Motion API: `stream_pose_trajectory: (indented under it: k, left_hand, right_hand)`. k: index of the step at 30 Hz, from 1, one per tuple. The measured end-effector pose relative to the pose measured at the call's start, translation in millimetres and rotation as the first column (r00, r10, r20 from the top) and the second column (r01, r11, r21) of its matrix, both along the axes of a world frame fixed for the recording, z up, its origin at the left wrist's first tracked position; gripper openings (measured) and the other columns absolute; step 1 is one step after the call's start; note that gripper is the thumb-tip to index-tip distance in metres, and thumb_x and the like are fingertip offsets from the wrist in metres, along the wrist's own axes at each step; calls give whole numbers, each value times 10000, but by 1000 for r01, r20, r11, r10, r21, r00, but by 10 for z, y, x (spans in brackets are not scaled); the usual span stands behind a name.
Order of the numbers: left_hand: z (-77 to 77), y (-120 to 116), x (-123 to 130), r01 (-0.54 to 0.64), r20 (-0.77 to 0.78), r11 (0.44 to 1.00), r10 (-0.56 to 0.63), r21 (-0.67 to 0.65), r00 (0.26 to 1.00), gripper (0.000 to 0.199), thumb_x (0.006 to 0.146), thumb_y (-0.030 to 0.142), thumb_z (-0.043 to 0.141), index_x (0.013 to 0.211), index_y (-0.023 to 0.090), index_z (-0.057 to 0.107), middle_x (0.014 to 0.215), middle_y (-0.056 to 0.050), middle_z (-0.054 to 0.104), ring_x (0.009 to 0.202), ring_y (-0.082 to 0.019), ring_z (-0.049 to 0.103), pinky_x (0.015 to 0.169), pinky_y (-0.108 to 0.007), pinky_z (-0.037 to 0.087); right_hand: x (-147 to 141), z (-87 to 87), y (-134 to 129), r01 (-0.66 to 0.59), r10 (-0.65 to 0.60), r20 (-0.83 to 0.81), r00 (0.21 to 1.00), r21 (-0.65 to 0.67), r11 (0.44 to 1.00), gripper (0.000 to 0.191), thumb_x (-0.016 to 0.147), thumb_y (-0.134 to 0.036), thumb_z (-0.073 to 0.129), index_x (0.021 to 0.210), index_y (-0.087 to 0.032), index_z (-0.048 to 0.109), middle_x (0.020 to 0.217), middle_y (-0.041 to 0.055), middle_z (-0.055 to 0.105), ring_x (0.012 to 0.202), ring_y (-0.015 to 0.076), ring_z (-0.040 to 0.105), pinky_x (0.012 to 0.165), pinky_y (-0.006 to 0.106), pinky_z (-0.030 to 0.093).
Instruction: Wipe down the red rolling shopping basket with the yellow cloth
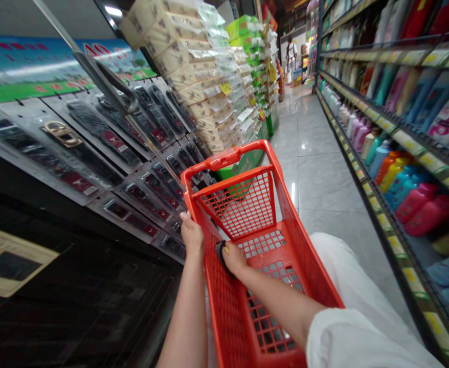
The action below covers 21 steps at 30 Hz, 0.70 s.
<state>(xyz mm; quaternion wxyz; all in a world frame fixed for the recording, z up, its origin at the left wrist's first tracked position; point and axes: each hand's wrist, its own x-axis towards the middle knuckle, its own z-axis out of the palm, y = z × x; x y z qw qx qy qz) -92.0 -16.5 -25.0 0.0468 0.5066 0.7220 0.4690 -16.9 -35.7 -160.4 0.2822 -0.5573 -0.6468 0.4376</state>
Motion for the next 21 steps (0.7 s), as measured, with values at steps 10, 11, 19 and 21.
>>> stream_pose_trajectory:
  k: [10, 11, 19, 21]
  left_hand:
    - [336, 102, 257, -231, -268, 877, 123, -421, 956, 418, 904, 204, 444, 1290, 44, 438, 1110, -268, 684, 1022, -339, 685, 826, -414, 526]
    - [348, 105, 283, -248, -275, 867, 134, -433, 952, 392, 907, 184, 426, 1271, 38, 436, 1088, -277, 687, 1000, -344, 692, 812, -421, 527]
    - [279, 16, 368, -314, -382, 846, 145, -430, 913, 336, 893, 121, 417, 1222, 57, 434, 1026, -244, 707, 939, -331, 708, 752, -390, 541]
    - [266, 12, 364, -324, -390, 839, 147, -437, 909, 348, 889, 119, 429, 1230, 51, 428, 1033, -246, 704, 944, -335, 707, 754, -387, 543]
  right_hand:
    - [752, -212, 299, -36, -139, 570, 810, 285, 958, 433, 884, -404, 513, 1267, -204, 534, 1307, 160, 503, 1112, 293, 531, 892, 410, 412]
    - [822, -322, 259, -46, -128, 604, 787, 265, 963, 449, 892, -411, 503, 1290, -204, 527, 1346, 170, 477, 1154, 313, 495, 925, 445, 385]
    - [611, -638, 100, -212, 1, 655, 756, 243, 947, 514, 897, -342, 475, 1366, -132, 492, 1425, 212, 417, 1201, 351, 417, 953, 492, 329]
    - [388, -563, 117, -296, 79, 654, 752, 228, 928, 426, 932, -231, 378, 1318, -150, 540, 1368, 197, 480, 1163, 315, 457, 921, 459, 369]
